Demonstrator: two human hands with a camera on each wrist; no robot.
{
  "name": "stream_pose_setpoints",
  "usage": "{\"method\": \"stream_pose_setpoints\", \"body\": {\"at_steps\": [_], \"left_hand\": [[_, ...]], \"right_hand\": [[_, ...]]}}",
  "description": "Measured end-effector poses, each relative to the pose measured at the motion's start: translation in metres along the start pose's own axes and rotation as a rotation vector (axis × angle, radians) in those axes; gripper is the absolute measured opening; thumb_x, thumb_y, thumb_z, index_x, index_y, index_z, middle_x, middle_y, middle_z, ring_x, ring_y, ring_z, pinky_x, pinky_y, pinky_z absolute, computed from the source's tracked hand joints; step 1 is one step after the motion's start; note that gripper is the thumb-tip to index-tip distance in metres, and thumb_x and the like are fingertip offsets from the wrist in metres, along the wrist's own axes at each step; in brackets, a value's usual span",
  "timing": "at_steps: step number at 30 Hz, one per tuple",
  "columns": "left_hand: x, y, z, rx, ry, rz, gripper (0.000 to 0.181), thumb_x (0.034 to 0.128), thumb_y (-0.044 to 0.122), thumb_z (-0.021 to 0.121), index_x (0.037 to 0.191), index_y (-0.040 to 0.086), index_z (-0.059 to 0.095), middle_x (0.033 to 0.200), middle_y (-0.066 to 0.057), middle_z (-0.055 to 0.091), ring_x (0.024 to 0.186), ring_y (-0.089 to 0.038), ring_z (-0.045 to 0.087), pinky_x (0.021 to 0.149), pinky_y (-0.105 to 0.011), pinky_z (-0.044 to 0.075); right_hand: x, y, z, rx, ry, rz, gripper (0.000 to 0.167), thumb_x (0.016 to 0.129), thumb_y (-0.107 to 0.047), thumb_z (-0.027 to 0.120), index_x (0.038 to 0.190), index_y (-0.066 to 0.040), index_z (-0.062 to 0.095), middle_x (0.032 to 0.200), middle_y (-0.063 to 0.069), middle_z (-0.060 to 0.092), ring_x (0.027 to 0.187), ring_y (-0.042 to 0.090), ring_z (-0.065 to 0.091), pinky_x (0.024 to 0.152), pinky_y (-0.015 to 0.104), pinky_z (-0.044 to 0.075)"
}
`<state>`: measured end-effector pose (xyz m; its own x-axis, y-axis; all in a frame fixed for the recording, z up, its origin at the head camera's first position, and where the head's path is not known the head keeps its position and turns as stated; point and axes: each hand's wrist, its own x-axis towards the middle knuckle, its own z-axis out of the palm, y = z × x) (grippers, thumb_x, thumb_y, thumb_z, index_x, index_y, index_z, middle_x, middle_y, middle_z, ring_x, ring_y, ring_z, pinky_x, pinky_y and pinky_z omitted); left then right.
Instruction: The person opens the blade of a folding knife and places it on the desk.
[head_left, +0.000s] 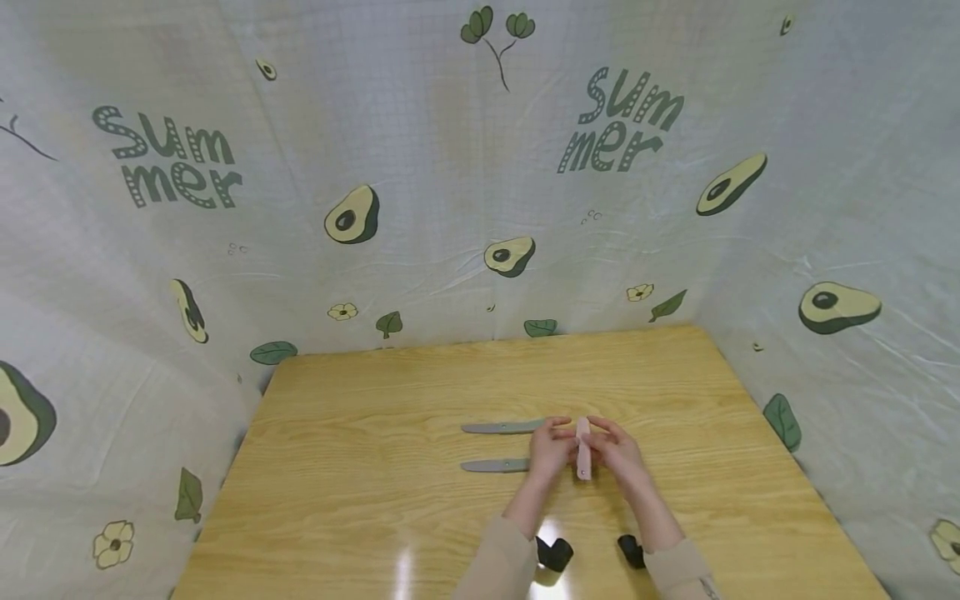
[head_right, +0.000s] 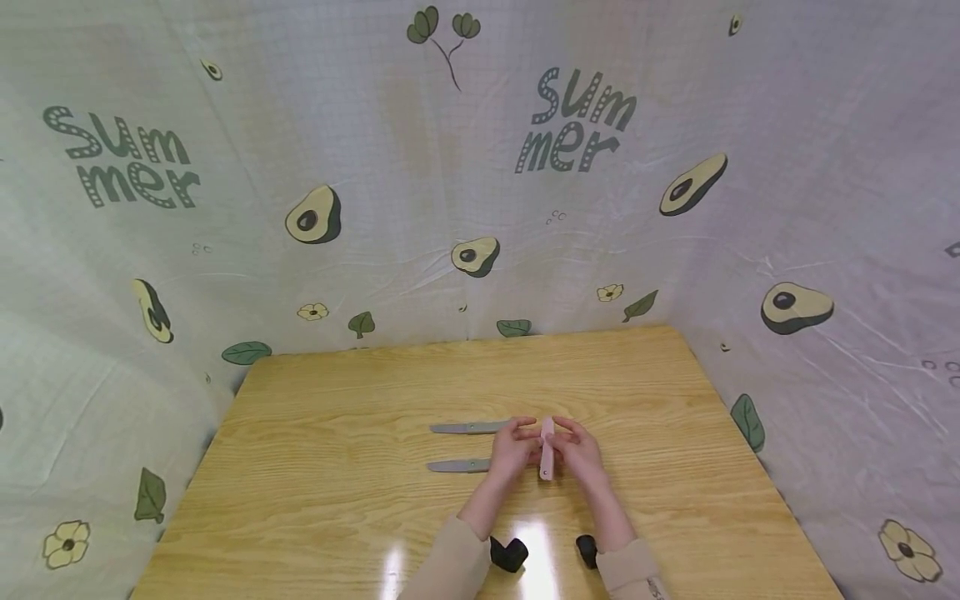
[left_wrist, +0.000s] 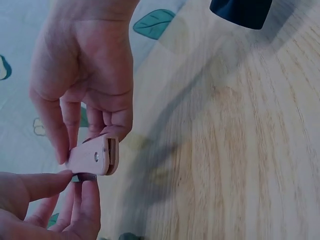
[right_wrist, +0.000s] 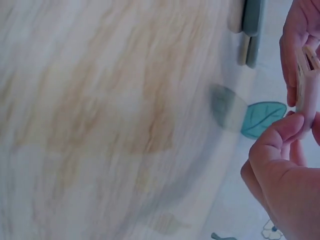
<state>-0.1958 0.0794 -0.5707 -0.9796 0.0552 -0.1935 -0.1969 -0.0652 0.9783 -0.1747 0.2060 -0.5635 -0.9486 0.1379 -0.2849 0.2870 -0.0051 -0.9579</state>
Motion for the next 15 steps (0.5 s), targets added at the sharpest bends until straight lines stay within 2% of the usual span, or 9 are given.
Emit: {"method": "stream_pose_setpoints", "body": {"at_steps": [5, 10, 13, 15], "left_hand": [[-0.001, 0.005, -0.019, -0.052, -0.115, -0.04, 0.039, 0.0828, -0.009, 0.067, 0.121, -0.005, 0.061, 0.087, -0.012, 0.065, 0.067, -0.012, 0.063, 0.071, -0.039, 0.062], [-0.006, 0.013, -0.037, -0.088, -0.188, -0.074, 0.037, 0.086, -0.004, 0.067, 0.123, 0.001, 0.064, 0.089, -0.008, 0.065, 0.069, -0.011, 0.065, 0.074, -0.035, 0.061], [-0.011, 0.017, -0.047, -0.096, -0.214, -0.055, 0.038, 0.0866, -0.002, 0.068, 0.124, 0.002, 0.065, 0.089, -0.007, 0.066, 0.071, -0.012, 0.065, 0.073, -0.033, 0.061], [-0.014, 0.017, -0.055, -0.091, -0.235, -0.021, 0.037, 0.0873, -0.002, 0.067, 0.124, 0.0, 0.064, 0.089, -0.007, 0.065, 0.073, -0.012, 0.065, 0.073, -0.031, 0.061]], "right_hand": [[-0.006, -0.007, 0.006, 0.003, -0.037, -0.034, 0.047, 0.094, -0.004, 0.06, 0.138, 0.007, 0.046, 0.097, 0.008, 0.067, 0.08, 0.01, 0.062, 0.07, 0.023, 0.054], [-0.013, -0.014, 0.012, -0.004, -0.084, -0.06, 0.047, 0.096, -0.006, 0.059, 0.14, 0.004, 0.046, 0.098, 0.007, 0.065, 0.085, 0.013, 0.061, 0.076, 0.026, 0.055], [-0.018, -0.018, 0.016, 0.001, -0.114, -0.071, 0.047, 0.096, -0.006, 0.059, 0.14, 0.002, 0.046, 0.1, 0.008, 0.063, 0.088, 0.014, 0.061, 0.078, 0.028, 0.055], [-0.022, -0.02, 0.02, -0.003, -0.137, -0.08, 0.047, 0.096, -0.006, 0.06, 0.141, 0.001, 0.047, 0.102, 0.009, 0.062, 0.089, 0.014, 0.061, 0.079, 0.029, 0.056]]}}
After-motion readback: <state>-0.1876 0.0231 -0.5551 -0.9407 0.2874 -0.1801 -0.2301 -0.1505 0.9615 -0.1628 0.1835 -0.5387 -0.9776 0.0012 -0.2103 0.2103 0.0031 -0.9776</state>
